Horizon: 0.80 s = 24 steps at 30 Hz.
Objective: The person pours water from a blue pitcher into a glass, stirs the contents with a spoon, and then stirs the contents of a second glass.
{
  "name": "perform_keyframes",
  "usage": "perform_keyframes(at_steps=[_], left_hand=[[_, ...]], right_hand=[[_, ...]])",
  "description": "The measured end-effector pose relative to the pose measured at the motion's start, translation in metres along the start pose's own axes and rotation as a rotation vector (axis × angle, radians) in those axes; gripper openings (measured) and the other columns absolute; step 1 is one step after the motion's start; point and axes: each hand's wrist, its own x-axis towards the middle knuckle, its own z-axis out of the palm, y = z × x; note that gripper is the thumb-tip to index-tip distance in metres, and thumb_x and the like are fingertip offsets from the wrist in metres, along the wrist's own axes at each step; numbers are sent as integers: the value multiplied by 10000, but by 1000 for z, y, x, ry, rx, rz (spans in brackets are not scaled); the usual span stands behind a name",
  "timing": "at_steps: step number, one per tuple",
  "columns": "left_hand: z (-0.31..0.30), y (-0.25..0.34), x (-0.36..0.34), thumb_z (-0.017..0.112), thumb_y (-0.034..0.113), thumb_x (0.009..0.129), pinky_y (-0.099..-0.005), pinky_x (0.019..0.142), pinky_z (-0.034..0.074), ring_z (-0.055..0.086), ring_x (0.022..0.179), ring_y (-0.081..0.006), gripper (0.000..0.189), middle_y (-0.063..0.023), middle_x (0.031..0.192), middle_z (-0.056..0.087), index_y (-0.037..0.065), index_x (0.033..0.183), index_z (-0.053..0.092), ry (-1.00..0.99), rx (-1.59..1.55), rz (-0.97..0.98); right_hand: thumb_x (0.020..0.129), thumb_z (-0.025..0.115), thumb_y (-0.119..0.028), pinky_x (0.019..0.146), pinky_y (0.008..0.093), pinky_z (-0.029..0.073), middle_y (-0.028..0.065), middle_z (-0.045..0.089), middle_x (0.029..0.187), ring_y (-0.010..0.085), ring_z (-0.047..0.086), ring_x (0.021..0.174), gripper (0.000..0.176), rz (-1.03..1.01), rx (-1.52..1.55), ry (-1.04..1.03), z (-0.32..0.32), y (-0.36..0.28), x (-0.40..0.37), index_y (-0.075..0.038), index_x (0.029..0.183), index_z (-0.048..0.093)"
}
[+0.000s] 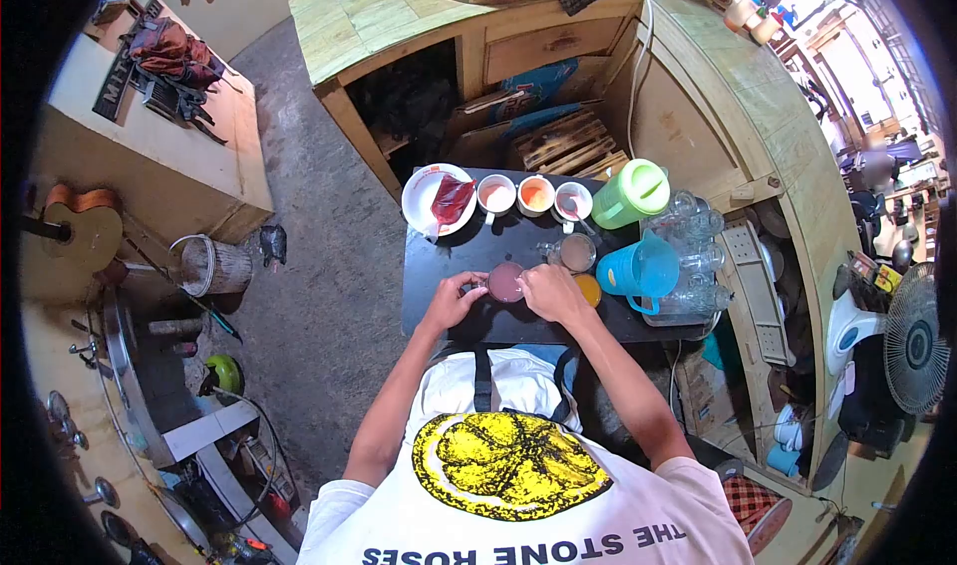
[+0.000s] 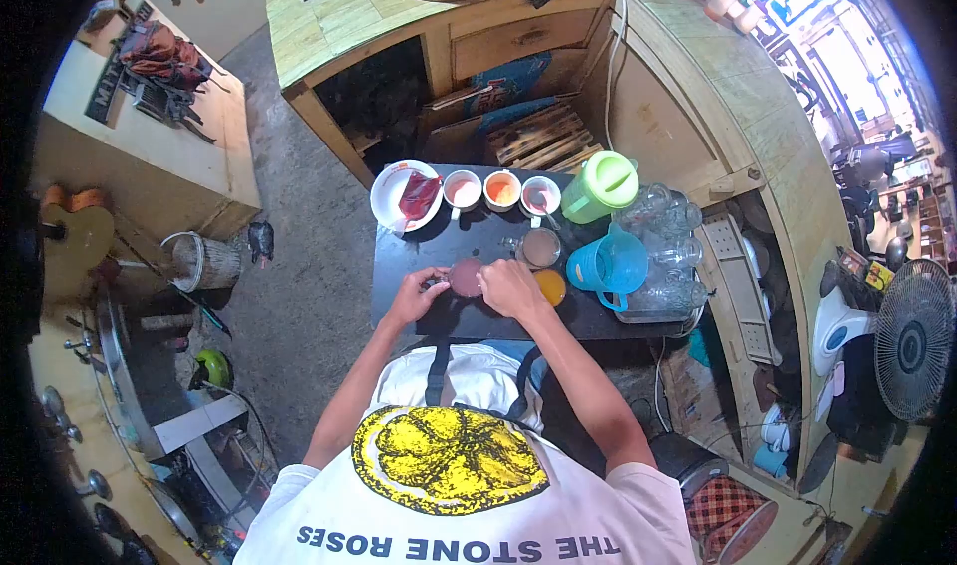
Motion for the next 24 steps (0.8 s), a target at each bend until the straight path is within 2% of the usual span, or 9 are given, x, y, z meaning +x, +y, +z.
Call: perform_keyframes(at_steps=[2,5,8,11,13,17,20,24], left_hand=[[0,0,0,692,98,921,-352,755,574,714,1003,-219,186,-112,1207,732,-31,1055,703,2,-2,33],[-2,3,0,691,99,923,-361,766,577,714,1000,-223,188,-110,1207,731,-31,1058,701,-10,7,-17],[-2,-2,1,692,106,922,-355,774,577,716,998,-230,193,-110,1204,732,-36,1054,696,-10,-27,38],[-3,3,2,689,111,922,-365,824,571,718,998,-243,193,-121,1199,733,-39,1043,693,-20,20,5],[-2,-2,4,685,113,922,-374,858,562,718,1000,-250,189,-129,1198,732,-40,1033,692,-16,9,29],[-4,7,5,677,110,924,-391,915,544,718,1005,-259,192,-140,1182,734,-39,1043,696,-31,-10,8],[-5,13,5,679,110,923,-389,915,546,717,1006,-262,210,-138,1162,738,-36,1073,700,-29,27,0],[-5,11,5,678,117,928,-383,884,546,711,1017,-249,211,-130,1170,735,-25,1083,696,-49,-11,-12]], right_hand=[[956,580,-238,731,520,549,252,693,803,427,693,777,309,-38,36,-43,1,2,2,6,823,716],[953,584,-238,733,530,545,258,690,802,431,690,768,322,-52,147,174,2,-2,7,8,795,717],[961,576,-237,749,528,543,264,685,806,440,683,783,329,113,70,146,-8,-8,5,19,806,712],[967,572,-231,750,520,543,257,690,809,424,688,785,323,38,38,-37,-6,0,3,22,816,704],[968,575,-227,741,510,546,245,696,821,414,692,789,316,-9,91,1,-2,0,4,22,822,704],[955,592,-186,733,494,546,225,694,842,399,693,795,264,63,96,229,-5,-10,4,18,829,702],[929,633,-161,730,501,531,195,656,800,395,663,773,208,-9,92,402,-7,-11,2,12,834,699],[912,648,-151,726,481,537,184,650,792,385,667,772,189,-90,90,198,-7,-6,-4,10,825,697]])
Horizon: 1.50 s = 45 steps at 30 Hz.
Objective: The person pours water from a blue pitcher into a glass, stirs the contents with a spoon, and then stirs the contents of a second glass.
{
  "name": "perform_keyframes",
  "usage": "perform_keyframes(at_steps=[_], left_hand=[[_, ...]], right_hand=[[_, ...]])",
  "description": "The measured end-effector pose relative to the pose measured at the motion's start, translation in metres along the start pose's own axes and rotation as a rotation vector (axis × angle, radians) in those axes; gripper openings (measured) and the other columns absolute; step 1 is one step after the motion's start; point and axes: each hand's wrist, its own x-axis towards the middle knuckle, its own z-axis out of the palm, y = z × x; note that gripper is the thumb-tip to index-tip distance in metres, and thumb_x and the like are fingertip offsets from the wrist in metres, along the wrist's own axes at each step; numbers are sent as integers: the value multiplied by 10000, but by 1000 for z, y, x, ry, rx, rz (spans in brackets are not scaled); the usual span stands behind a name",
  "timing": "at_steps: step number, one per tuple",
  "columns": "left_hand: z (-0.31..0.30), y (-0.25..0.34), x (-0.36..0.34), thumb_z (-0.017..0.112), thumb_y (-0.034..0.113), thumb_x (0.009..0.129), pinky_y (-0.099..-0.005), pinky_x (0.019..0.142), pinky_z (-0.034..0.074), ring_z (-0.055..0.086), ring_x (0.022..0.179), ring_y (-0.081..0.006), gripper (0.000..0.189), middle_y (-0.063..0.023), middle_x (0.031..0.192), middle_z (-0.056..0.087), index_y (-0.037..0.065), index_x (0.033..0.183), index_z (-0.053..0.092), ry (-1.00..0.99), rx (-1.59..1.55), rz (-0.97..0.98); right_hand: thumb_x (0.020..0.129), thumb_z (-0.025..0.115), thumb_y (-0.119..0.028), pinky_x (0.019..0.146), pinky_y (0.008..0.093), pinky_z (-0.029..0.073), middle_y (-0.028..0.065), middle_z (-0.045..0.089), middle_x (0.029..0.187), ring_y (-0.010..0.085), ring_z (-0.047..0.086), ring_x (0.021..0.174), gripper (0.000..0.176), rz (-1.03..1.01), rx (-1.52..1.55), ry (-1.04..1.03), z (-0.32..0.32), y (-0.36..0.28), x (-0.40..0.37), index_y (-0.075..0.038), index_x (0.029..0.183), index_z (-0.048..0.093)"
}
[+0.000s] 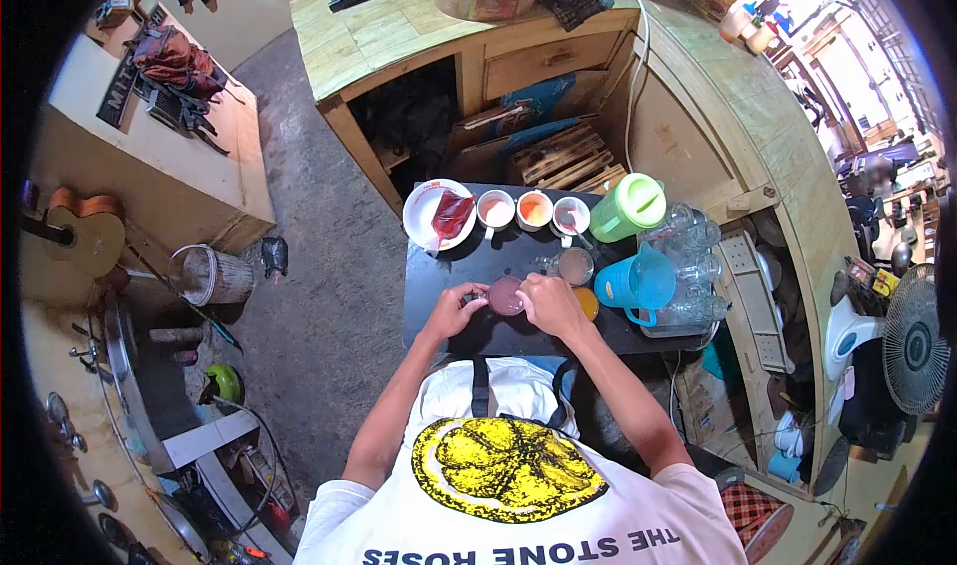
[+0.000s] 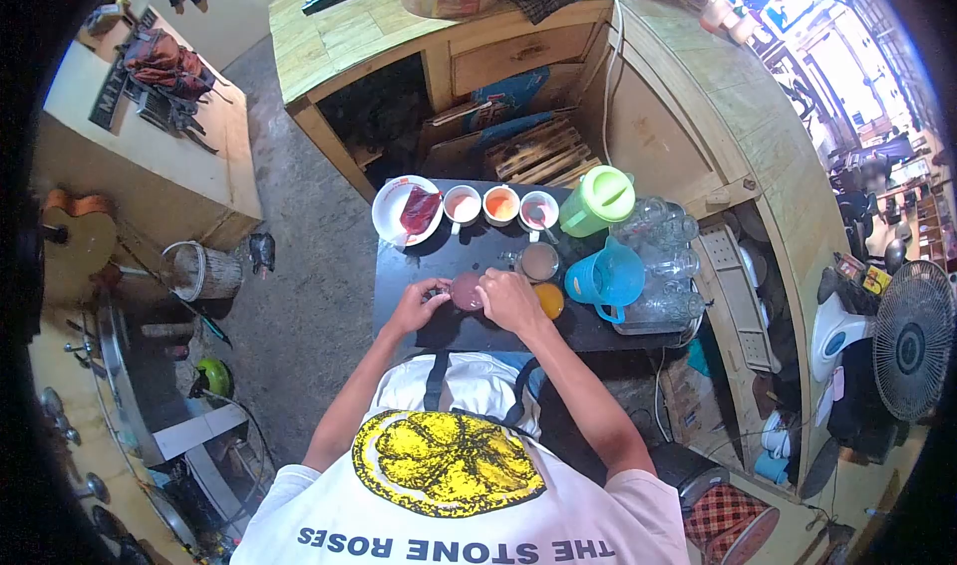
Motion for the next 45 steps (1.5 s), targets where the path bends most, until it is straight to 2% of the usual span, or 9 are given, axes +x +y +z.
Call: perform_keyframes(at_steps=[2,8,14,17,23,29,35,38,45], left_hand=[[1,-7,2,676,141,939,-377,856,532,699,1035,-239,190,-117,1215,723,-12,1052,685,-9,-9,17],[-1,-3,2,679,138,937,-378,877,533,699,1033,-240,201,-126,1208,724,-26,1052,686,-27,-16,-60],[1,-17,3,670,151,947,-384,825,534,698,1034,-236,194,-100,1237,718,4,1073,688,-29,20,54],[-1,-8,1,670,152,949,-386,833,534,697,1038,-237,198,-104,1237,718,0,1074,686,-31,6,-18],[1,-7,0,672,140,943,-340,731,561,721,971,-222,217,-106,1182,736,-10,1099,698,7,44,38],[2,-8,-1,672,142,941,-350,772,566,720,980,-234,233,-109,1166,740,-9,1115,703,12,25,14],[3,-11,-1,671,153,935,-364,823,563,716,1000,-253,256,-129,1166,736,-26,1117,695,23,68,40],[0,9,-3,669,148,936,-373,880,552,716,1010,-266,261,-143,1153,737,-33,1123,692,5,61,-50],[5,-5,-2,673,137,934,-379,910,543,716,1021,-282,251,-151,1152,736,-38,1113,689,25,39,15]], right_hand=[[908,644,-156,729,470,544,185,655,806,374,678,774,200,-39,73,-76,2,2,0,13,813,694],[900,663,-153,675,488,526,191,664,800,393,662,726,191,81,-3,116,7,-5,0,2,802,714],[914,650,-170,720,487,535,196,669,817,387,676,783,215,-11,151,-7,13,8,-2,6,807,710],[911,659,-163,691,488,522,198,673,807,391,667,760,209,122,105,171,8,-3,-2,8,804,716],[913,665,-188,689,485,522,178,686,829,384,671,768,210,49,40,-25,13,8,-8,-7,828,729],[925,649,-208,713,499,530,183,677,834,391,677,778,236,149,-19,99,7,-6,-2,-5,816,701],[910,662,-189,679,479,528,175,681,801,386,674,753,198,35,90,62,19,4,-4,-23,837,739],[908,655,-188,687,482,524,184,677,788,389,673,753,212,176,34,175,11,-6,-2,-13,820,737],[893,663,-190,726,502,499,180,683,791,379,667,757,211,60,3,20,15,2,-5,-9,802,723]])
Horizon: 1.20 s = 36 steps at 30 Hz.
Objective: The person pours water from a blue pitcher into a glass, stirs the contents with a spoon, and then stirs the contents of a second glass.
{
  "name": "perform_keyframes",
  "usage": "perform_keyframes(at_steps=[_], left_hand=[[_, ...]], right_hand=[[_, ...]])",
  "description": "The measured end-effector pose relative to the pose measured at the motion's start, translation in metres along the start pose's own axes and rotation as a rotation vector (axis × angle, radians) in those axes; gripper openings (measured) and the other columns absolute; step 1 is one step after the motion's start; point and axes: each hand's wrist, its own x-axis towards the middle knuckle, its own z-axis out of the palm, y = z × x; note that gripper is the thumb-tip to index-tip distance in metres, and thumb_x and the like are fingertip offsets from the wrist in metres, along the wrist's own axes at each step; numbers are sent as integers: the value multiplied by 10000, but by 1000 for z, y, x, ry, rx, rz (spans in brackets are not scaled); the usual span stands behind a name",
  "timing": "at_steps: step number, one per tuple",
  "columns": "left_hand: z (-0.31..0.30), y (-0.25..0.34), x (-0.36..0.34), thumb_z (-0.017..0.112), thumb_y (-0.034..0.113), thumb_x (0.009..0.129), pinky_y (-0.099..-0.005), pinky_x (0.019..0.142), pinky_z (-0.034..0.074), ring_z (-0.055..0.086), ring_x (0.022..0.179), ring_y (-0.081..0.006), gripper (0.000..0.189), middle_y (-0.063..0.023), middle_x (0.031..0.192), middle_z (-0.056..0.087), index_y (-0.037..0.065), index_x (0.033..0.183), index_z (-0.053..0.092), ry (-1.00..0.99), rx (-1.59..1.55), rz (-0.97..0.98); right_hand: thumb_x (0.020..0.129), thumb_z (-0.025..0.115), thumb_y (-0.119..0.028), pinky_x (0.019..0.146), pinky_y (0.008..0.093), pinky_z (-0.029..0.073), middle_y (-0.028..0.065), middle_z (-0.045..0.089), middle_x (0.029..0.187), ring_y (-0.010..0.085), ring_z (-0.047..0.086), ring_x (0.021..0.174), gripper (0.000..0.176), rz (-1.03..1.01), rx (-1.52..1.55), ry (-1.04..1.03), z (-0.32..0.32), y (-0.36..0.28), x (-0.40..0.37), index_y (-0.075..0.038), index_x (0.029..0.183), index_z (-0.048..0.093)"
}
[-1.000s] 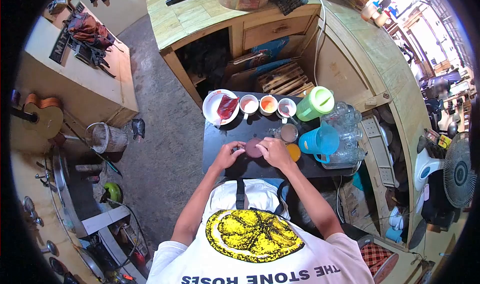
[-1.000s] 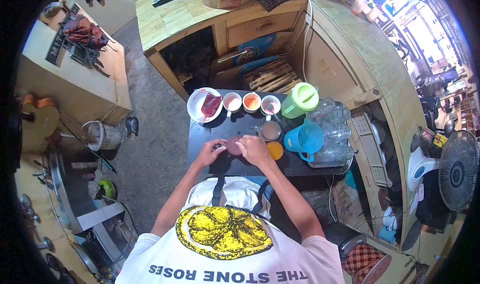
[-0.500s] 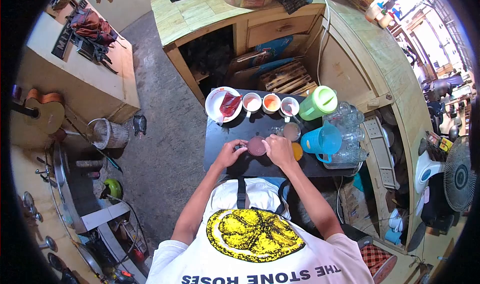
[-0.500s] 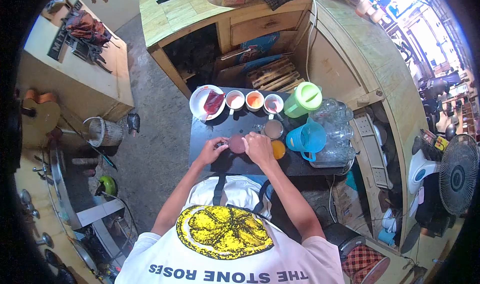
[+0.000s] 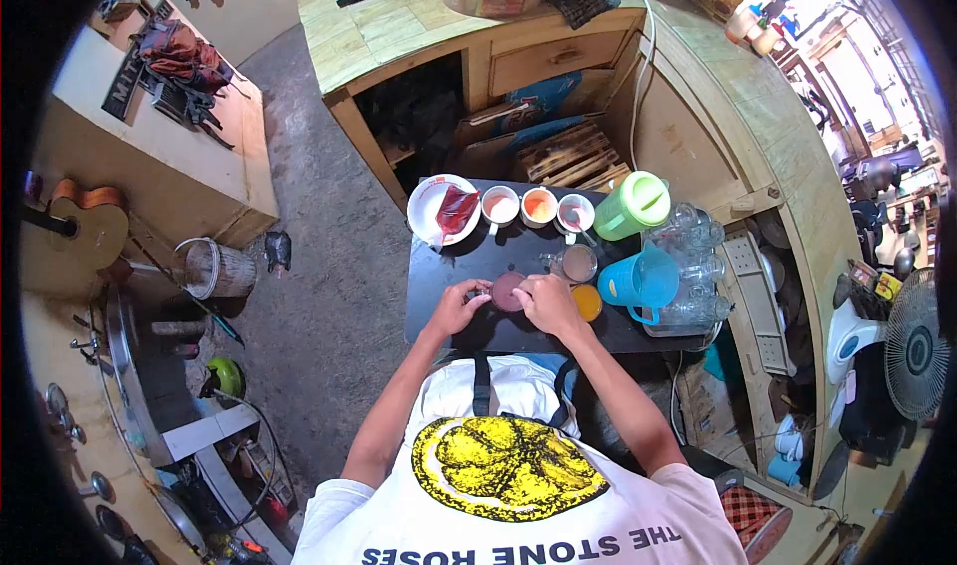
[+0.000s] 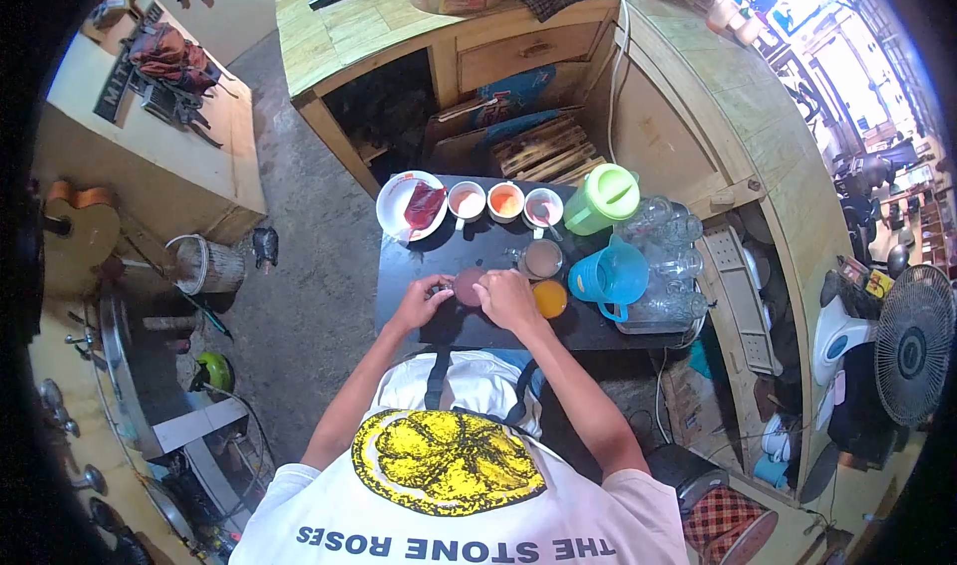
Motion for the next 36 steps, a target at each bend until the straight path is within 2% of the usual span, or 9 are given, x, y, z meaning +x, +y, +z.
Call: perform_keyframes(at_steps=[5,8,11,14,20,23,29,32,36], left_hand=[[-2,10,-2,676,136,932,-381,918,540,715,1025,-286,245,-155,1155,734,-35,1106,692,7,-17,-29],[-4,12,-1,677,139,933,-372,875,552,719,994,-273,237,-145,1166,733,-31,1097,693,-19,-11,-58],[1,-14,2,675,145,937,-358,804,562,722,948,-250,234,-128,1181,733,-25,1097,693,23,52,117],[-2,-1,1,675,149,939,-351,757,564,723,935,-244,243,-122,1185,733,-21,1112,689,-11,36,18],[-3,-1,2,677,146,935,-361,752,567,724,981,-253,262,-123,1182,733,-19,1138,685,-15,34,28],[-2,-2,2,677,142,934,-362,759,572,723,985,-245,260,-121,1189,732,-23,1134,686,-3,38,52],[-5,10,2,682,126,928,-370,826,576,715,1028,-260,240,-136,1194,727,-36,1106,693,-33,25,-56],[-4,7,2,680,123,930,-362,841,570,711,1038,-258,230,-137,1196,726,-37,1094,695,-23,0,-23],[-2,4,2,678,127,933,-366,860,563,709,1040,-256,233,-144,1194,725,-42,1093,692,-20,6,-19]], right_hand=[[868,676,-193,757,476,496,189,699,806,364,673,781,208,49,-84,151,-6,-6,7,-8,790,730],[868,690,-164,711,471,481,173,683,751,381,655,717,191,2,-93,40,-13,-6,5,-10,761,728],[878,690,-170,706,466,476,165,685,746,374,657,705,218,24,122,68,-5,-5,4,-7,735,717],[877,699,-181,721,451,475,164,697,784,370,662,742,211,49,39,185,-11,-7,6,-7,760,723],[894,682,-164,747,435,462,151,695,831,354,648,787,155,-22,-107,37,-10,3,-6,-26,845,732],[898,673,-151,733,438,457,140,686,803,352,640,761,155,-137,32,-42,-10,6,-6,-28,817,720],[876,677,-147,743,436,466,129,674,777,348,639,741,149,-68,-72,155,-13,-3,0,-27,802,723],[871,660,-147,770,444,473,144,662,767,331,655,756,169,-100,-116,-10,-17,-2,-3,-27,759,696],[865,659,-139,742,457,486,163,661,760,357,649,740,182,-56,76,59,-11,4,-2,0,752,689]])
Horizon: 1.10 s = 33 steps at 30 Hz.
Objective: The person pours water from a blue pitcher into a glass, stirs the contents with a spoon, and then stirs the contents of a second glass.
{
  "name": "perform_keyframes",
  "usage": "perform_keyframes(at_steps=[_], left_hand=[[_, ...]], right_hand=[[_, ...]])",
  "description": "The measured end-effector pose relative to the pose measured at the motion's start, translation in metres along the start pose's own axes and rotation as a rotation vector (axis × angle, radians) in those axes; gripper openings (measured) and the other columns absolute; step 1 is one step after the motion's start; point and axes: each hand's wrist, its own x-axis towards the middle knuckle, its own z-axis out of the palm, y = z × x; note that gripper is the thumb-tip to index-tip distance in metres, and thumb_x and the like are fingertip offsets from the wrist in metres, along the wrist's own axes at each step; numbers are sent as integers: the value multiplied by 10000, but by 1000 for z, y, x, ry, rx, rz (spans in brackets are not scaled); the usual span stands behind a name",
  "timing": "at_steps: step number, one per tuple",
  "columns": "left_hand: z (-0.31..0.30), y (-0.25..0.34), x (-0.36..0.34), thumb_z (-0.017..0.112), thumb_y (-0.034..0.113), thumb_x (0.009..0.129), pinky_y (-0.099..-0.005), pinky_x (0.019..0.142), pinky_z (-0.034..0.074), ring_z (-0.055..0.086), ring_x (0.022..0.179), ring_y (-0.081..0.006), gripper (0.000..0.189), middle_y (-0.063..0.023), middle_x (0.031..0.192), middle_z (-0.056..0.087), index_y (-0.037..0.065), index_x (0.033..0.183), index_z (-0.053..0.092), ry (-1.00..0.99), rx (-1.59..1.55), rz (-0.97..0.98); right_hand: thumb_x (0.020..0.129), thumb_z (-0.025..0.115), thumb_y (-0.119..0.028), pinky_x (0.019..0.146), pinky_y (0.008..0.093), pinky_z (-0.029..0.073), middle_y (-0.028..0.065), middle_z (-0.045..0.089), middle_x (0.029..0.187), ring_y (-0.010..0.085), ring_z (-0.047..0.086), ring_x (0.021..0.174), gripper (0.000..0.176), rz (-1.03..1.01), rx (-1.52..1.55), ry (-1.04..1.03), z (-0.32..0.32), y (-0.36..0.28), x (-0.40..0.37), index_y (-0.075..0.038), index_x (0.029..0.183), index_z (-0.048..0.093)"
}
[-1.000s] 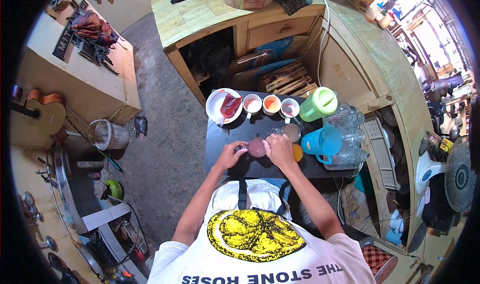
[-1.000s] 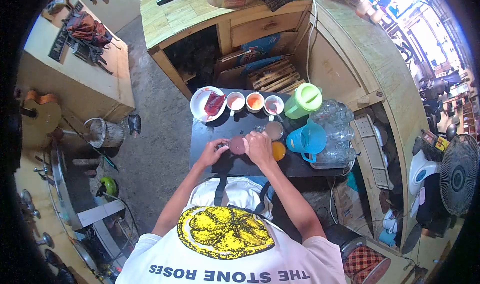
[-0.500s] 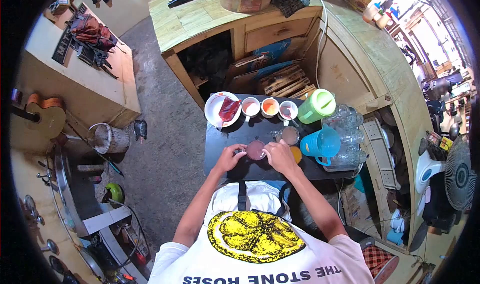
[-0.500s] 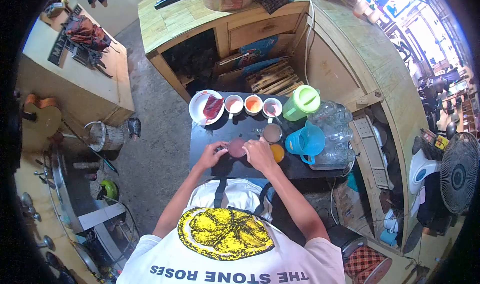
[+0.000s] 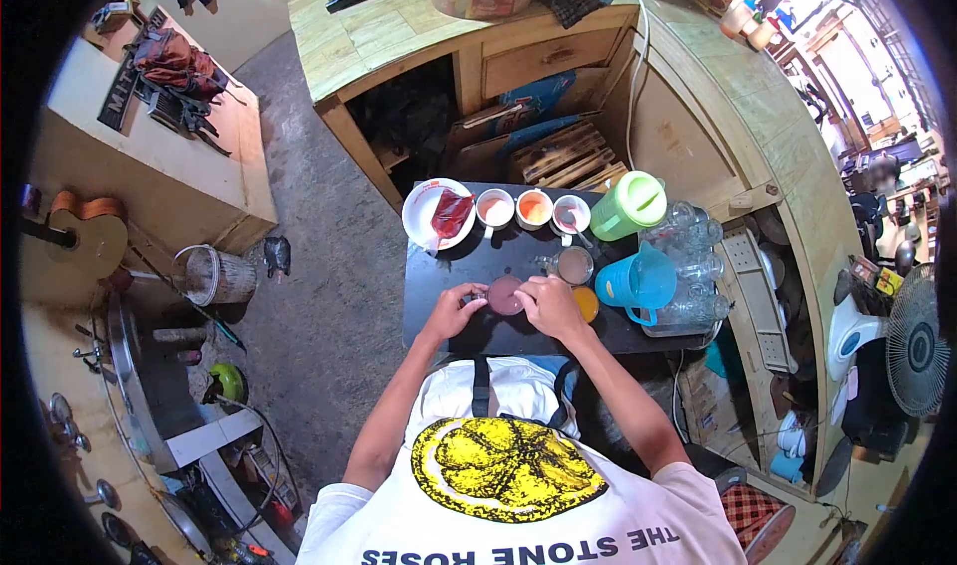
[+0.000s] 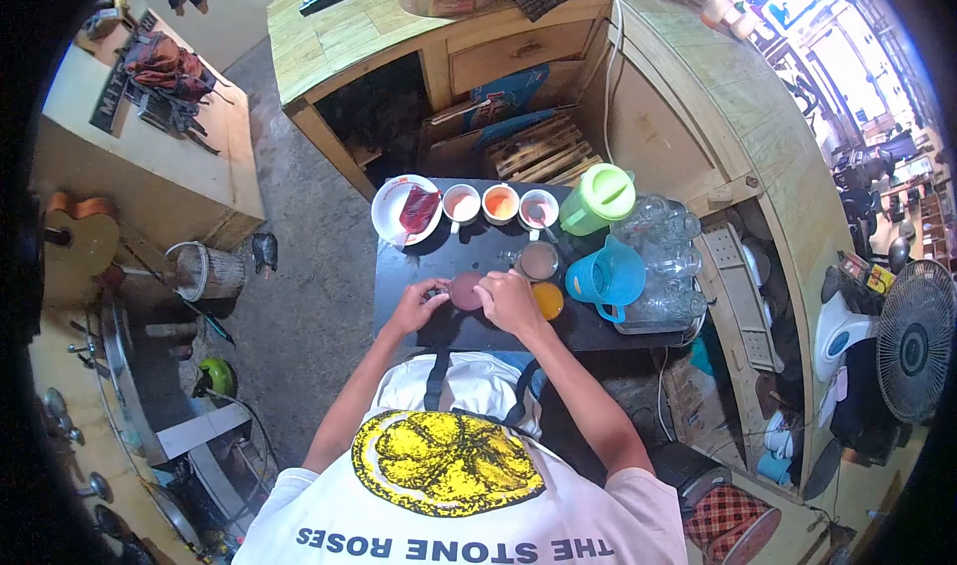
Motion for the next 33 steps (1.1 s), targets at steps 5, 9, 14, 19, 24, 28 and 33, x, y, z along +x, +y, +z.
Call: perform_keyframes(at_steps=[5,9,14,19,24,28,33], left_hand=[[1,-7,0,681,137,936,-375,913,543,707,1040,-261,247,-151,1184,726,-47,1102,689,10,-6,15],[0,-1,0,678,135,938,-370,934,533,707,1036,-258,249,-143,1172,730,-42,1112,691,0,-23,-8],[0,-9,0,683,139,935,-372,939,531,709,1030,-258,250,-141,1170,730,-38,1111,693,-1,-32,34],[0,-12,1,683,146,935,-361,843,558,714,1011,-250,240,-119,1188,729,-19,1109,698,4,24,57],[-2,-1,-1,682,146,936,-350,757,566,716,985,-234,245,-104,1203,729,-1,1132,699,-2,21,10],[0,-5,0,679,163,942,-348,742,565,716,969,-230,267,-102,1196,731,6,1157,699,0,11,33],[-3,-6,0,673,172,949,-344,739,567,719,963,-230,276,-103,1188,733,8,1169,698,-16,19,37]], right_hand=[[866,663,-125,700,480,503,185,669,778,385,648,731,173,47,-95,46,-2,-1,3,18,774,694],[869,659,-122,714,502,523,207,679,792,394,667,746,184,36,37,-83,0,1,3,27,766,690],[875,655,-117,729,487,537,221,687,795,402,680,766,188,89,-79,36,-3,-8,5,34,769,694],[886,650,-118,724,490,534,217,682,792,406,674,764,182,26,96,-75,1,3,3,26,786,699],[874,659,-117,723,491,530,226,683,800,414,669,759,171,120,-5,30,-3,-5,5,26,794,707],[873,667,-120,718,497,530,221,682,795,414,665,733,173,89,40,-120,-7,0,4,24,785,705],[861,672,-125,723,494,538,225,683,785,417,670,738,183,78,87,14,0,-1,4,31,771,701]])
